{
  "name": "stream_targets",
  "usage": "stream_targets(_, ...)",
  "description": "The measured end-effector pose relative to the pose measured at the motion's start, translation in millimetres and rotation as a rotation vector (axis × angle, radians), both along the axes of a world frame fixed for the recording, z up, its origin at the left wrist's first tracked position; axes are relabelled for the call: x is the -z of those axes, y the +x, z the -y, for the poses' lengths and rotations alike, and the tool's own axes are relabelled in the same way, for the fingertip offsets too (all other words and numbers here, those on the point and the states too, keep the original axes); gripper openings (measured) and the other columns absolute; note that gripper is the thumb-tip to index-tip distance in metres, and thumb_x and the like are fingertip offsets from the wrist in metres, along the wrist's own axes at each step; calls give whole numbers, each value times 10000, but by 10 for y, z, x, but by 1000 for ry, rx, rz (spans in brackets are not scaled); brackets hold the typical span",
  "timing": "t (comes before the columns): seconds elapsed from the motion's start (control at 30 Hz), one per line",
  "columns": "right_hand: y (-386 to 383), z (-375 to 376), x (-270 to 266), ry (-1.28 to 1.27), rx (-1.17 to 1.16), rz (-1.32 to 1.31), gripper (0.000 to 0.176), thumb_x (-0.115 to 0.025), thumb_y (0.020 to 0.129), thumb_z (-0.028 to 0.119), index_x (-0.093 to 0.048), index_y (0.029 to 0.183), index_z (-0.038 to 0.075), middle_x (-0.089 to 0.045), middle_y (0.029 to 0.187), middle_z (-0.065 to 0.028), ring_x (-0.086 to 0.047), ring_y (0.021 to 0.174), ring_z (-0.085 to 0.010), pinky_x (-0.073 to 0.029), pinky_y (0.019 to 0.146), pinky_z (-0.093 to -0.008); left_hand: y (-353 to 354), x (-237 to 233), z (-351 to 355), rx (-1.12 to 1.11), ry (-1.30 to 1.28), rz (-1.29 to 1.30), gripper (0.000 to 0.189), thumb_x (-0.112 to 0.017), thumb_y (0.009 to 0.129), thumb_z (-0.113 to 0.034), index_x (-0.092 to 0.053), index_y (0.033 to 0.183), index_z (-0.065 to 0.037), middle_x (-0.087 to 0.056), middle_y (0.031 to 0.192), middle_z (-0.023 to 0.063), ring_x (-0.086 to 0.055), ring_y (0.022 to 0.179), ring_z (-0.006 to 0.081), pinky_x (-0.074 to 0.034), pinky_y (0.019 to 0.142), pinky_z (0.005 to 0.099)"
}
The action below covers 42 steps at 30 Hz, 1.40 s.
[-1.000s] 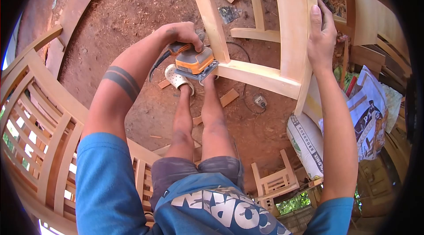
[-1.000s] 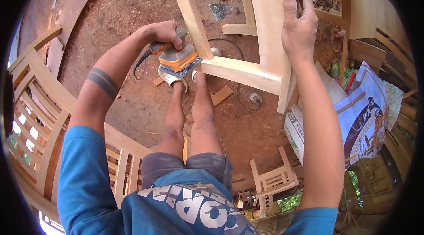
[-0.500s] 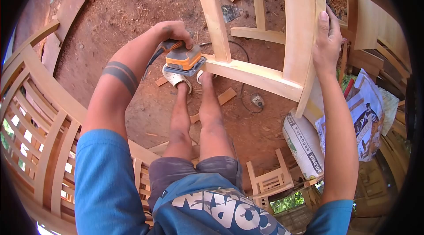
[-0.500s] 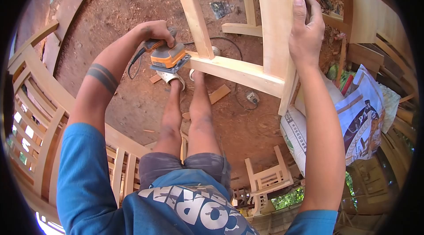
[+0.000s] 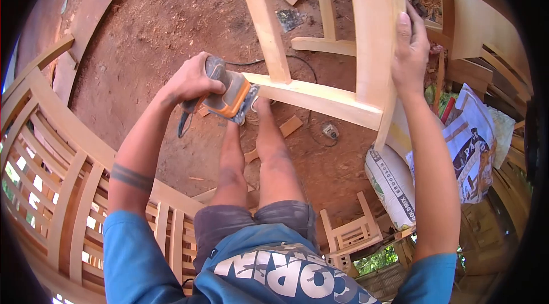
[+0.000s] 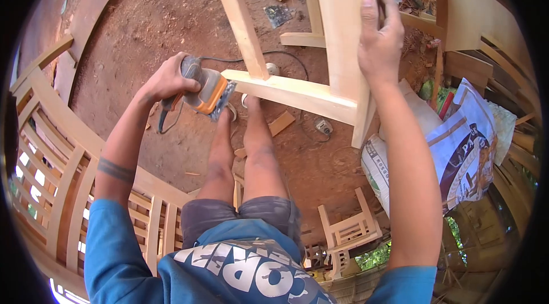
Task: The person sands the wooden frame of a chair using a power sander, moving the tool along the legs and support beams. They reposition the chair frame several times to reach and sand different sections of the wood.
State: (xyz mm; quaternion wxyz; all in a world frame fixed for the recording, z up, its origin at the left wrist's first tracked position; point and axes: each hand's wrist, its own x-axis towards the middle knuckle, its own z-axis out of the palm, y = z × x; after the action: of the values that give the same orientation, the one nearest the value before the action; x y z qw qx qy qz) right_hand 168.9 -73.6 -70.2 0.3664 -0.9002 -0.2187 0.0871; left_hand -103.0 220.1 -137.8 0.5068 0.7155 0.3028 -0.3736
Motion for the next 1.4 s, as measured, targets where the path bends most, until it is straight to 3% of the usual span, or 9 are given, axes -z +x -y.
stream_targets(0.27,-48,-32,-24,-18,58,-35,652,-557,997,505,-529,1391,-13,-580,1388,-225,-546,1309,-360,-406,1108,-412,953,-718,640,14,-218,135,738,-797,625,-298,-562,1247,20,-658,1065,201,-649,1009,293,-511,917,390)
stream_targets(0.53,-92,-110,-129,0,69,-5,611,-607,981,443,-535,1361,-30,-561,1386,-240,-531,1308,-378,-401,1116,-430,1657,-442,1122,128,-264,27,729,-803,621,-279,-573,1243,24,-674,1026,176,-661,937,261,-531,866,347)
stream_targets(0.67,-101,-106,-117,9,68,-19,586,-612,979,410,-526,1355,-30,-554,1378,-235,-519,1305,-380,-399,1112,-444,1857,-276,1187,84,-472,-120,746,-810,606,-249,-574,1255,32,-675,1027,162,-679,901,253,-583,768,364)
stream_targets(0.8,-106,-112,-112,19,73,-4,576,-640,960,385,-521,1339,-33,-554,1367,-233,-518,1292,-393,-402,1106,-455,1962,-215,1237,67,-555,-162,761,-793,660,-232,-533,1329,20,-662,1109,169,-643,1000,224,-538,882,332)
stream_targets(0.9,-103,-112,-79,64,77,12,565,-657,948,361,-523,1331,-32,-553,1364,-236,-519,1284,-401,-403,1102,-464,2019,-249,1313,50,-488,-88,765,-797,680,-218,-518,1354,15,-670,1090,164,-668,936,228,-574,785,337)
stream_targets(1.0,-112,-114,-78,75,88,6,559,-666,938,347,-525,1327,-30,-554,1360,-240,-519,1281,-407,-408,1095,-474,2084,-245,1344,56,-462,-108,738,-804,701,-206,-526,1350,9,-678,1056,161,-688,808,227,-576,601,329)
stream_targets(1.03,-112,-111,-66,84,90,13,555,-675,932,334,-529,1324,-32,-555,1361,-242,-525,1276,-408,-416,1089,-475,2076,-184,1385,21,-459,-92,631,-804,716,-193,-587,1277,0,-691,984,139,-683,700,206,-532,468,311)
stream_targets(1.33,-118,-120,-116,72,126,22,548,-700,919,334,-557,1306,-27,-583,1347,-228,-562,1251,-392,-441,1073,-450,2104,19,1383,34,-665,-68,413,-787,725,-134,-664,1088,19,-698,914,98,-683,733,169,-551,548,279)
stream_targets(1.4,-128,-128,-133,57,135,0,547,-698,923,337,-559,1308,-25,-585,1348,-224,-563,1256,-384,-443,1073,-442,2042,115,1372,29,-634,-65,522,-798,693,-109,-624,1163,41,-699,979,137,-691,830,203,-570,695,308)
